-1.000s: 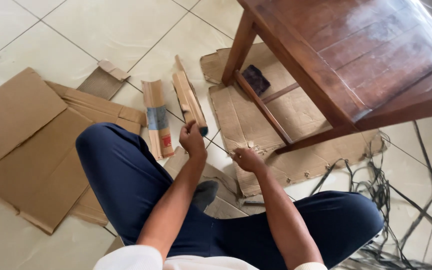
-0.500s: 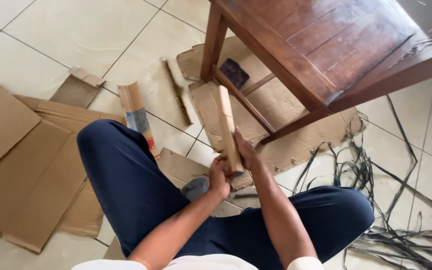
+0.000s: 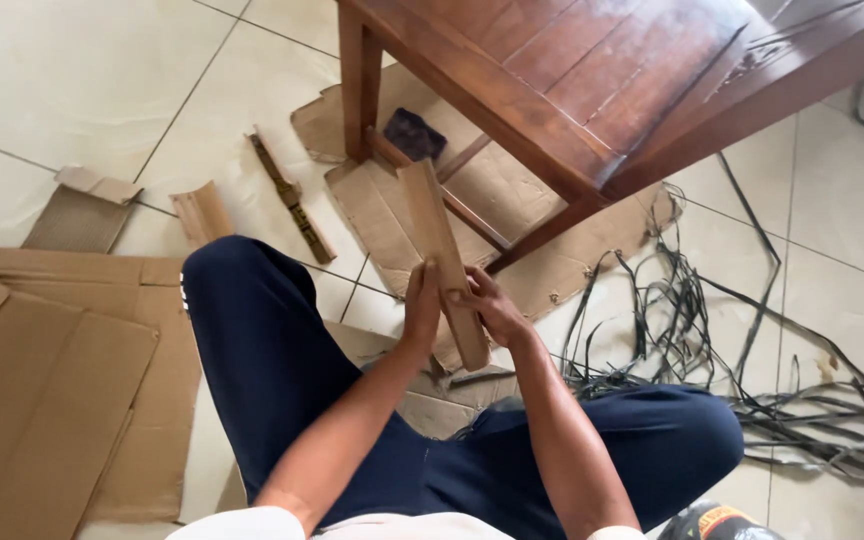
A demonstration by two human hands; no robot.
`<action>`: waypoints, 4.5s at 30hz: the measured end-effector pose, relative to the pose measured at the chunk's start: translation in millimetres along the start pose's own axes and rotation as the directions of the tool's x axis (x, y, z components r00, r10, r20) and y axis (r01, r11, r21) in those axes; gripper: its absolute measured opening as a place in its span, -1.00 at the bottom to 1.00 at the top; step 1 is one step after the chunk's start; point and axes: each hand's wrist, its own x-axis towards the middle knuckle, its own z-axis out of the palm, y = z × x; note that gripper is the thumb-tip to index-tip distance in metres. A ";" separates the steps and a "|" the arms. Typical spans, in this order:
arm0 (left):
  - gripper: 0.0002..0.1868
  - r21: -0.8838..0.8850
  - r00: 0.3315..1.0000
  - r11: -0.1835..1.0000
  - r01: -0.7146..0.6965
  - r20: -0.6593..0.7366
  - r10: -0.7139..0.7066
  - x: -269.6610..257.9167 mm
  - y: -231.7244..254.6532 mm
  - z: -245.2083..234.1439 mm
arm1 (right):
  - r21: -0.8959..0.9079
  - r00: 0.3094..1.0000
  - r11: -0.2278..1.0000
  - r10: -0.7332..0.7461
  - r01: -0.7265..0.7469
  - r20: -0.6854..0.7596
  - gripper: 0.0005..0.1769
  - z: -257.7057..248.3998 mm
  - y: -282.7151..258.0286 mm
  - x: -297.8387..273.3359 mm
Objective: Wrapping the legs of a wooden table with cardboard and securing them with plastic ties.
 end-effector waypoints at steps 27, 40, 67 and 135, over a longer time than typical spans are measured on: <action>-0.38 0.562 0.561 0.054 -0.825 0.827 -0.029 -19.2 56.8 45.1 | -0.969 0.945 0.217 -0.274 -0.117 -0.176 -0.49 15.0 -108.5 -114.8; -0.69 0.630 0.577 0.491 -0.602 0.768 -0.277 15.9 11.4 35.7 | -0.784 0.771 0.576 -0.600 0.232 -0.213 -0.69 -79.2 -121.8 -143.0; -0.65 0.109 0.691 0.968 0.225 0.683 -0.237 69.8 -23.2 89.4 | -0.137 0.853 0.945 -0.327 0.297 -0.406 -0.47 -94.3 -77.4 -88.5; -0.43 0.440 0.583 0.387 -0.811 0.666 0.465 64.9 -1.0 140.7 | -0.622 0.317 0.782 -0.600 0.041 -0.734 -0.19 -33.5 -94.8 14.8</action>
